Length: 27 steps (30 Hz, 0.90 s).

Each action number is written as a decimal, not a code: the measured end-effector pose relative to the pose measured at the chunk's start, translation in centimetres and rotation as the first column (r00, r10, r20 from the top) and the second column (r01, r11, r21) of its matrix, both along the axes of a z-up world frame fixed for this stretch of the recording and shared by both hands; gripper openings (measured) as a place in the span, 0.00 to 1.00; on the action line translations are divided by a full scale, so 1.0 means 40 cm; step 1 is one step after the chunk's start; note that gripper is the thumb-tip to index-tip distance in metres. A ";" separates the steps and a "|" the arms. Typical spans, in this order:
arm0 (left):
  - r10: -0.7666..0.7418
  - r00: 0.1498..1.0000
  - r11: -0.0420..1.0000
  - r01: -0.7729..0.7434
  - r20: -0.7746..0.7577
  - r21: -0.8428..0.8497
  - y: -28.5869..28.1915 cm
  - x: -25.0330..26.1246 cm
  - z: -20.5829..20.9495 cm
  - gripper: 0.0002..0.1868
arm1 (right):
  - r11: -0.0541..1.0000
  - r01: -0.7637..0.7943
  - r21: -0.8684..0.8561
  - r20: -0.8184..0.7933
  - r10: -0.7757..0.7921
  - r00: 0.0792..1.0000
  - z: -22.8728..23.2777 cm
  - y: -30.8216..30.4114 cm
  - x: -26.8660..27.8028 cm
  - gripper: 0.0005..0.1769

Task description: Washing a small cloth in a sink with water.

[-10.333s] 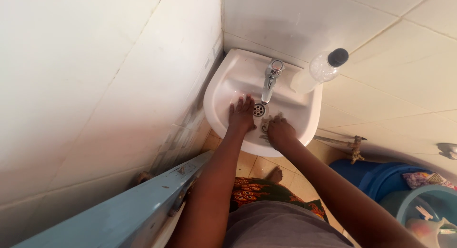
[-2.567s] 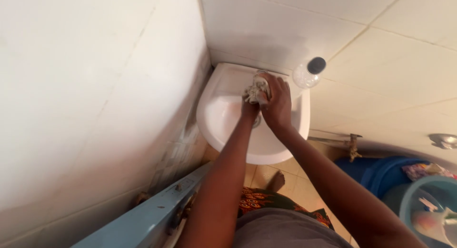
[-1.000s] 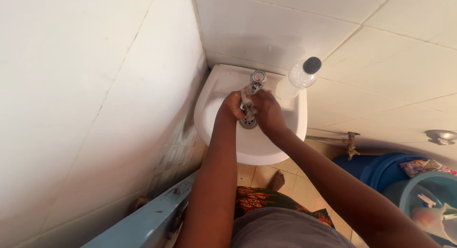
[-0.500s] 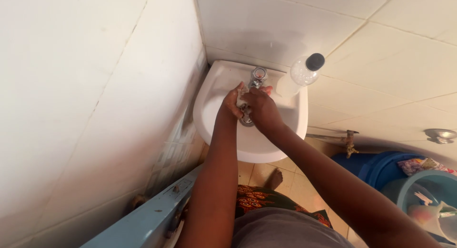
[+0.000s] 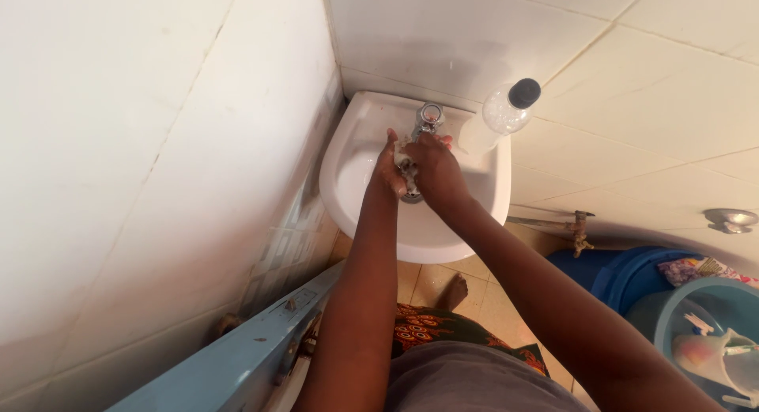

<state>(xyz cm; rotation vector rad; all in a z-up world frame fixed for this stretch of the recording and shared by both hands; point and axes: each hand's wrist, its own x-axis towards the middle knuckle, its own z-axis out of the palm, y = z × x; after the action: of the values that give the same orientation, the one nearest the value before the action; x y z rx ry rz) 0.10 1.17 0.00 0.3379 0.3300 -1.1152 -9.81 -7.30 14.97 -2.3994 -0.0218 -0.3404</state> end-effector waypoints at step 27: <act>0.009 0.985 0.988 0.018 -0.173 0.153 -0.028 0.070 -0.138 0.52 | 0.996 -0.067 0.059 0.019 0.066 0.998 0.001 -0.053 0.018 0.17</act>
<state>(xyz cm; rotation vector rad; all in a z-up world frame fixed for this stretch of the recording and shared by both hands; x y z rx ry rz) 2.90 0.05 -5.52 0.3790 0.5724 -1.1290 -9.10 -9.43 15.02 -2.3306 -0.0982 -0.3261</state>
